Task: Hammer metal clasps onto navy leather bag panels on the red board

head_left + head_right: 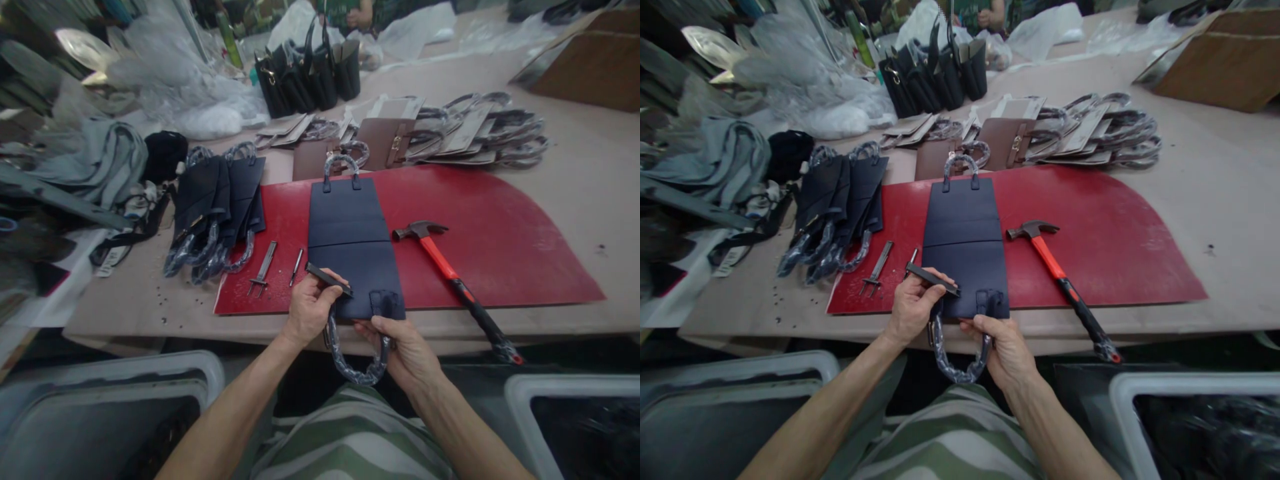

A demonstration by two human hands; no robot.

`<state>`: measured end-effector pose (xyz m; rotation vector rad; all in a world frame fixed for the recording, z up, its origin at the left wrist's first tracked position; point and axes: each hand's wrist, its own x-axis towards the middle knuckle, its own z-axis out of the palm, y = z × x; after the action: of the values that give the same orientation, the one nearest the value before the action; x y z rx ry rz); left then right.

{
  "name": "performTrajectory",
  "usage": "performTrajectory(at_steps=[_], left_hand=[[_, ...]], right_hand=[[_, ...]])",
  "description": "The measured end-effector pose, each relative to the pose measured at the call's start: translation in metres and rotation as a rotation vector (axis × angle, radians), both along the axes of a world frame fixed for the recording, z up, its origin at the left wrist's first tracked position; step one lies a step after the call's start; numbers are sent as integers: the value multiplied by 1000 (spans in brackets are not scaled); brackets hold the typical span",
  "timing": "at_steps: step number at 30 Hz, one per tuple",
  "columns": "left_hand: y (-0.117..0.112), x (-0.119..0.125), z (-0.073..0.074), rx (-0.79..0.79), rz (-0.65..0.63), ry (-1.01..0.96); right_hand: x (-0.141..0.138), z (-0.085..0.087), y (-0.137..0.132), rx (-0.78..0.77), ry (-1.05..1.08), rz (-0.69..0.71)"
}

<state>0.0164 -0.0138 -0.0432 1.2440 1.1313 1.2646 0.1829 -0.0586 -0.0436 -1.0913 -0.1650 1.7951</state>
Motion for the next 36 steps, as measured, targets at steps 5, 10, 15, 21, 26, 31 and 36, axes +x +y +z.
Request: performTrajectory(at_steps=[5,10,15,21,26,31,36], left_hand=[[-2,-1,-1,12,-25,3],[-5,0,-1,29,3,2],[-7,0,-4,68,20,-24],[-10,-3,-11,86,-23,74],[-11,-2,-9,98,-16,122],[-9,-1,-5,103,-14,158],[-5,-1,0,50,24,71]], right_hand=[[-3,-7,-1,43,-27,-16],[-3,-15,-3,53,-80,-1],[-2,-17,-5,29,-118,24],[-4,-14,-5,11,-125,27],[-4,-14,-5,22,-128,20],[-3,-14,-5,22,-123,12],[-5,-14,-4,2,-97,-7]])
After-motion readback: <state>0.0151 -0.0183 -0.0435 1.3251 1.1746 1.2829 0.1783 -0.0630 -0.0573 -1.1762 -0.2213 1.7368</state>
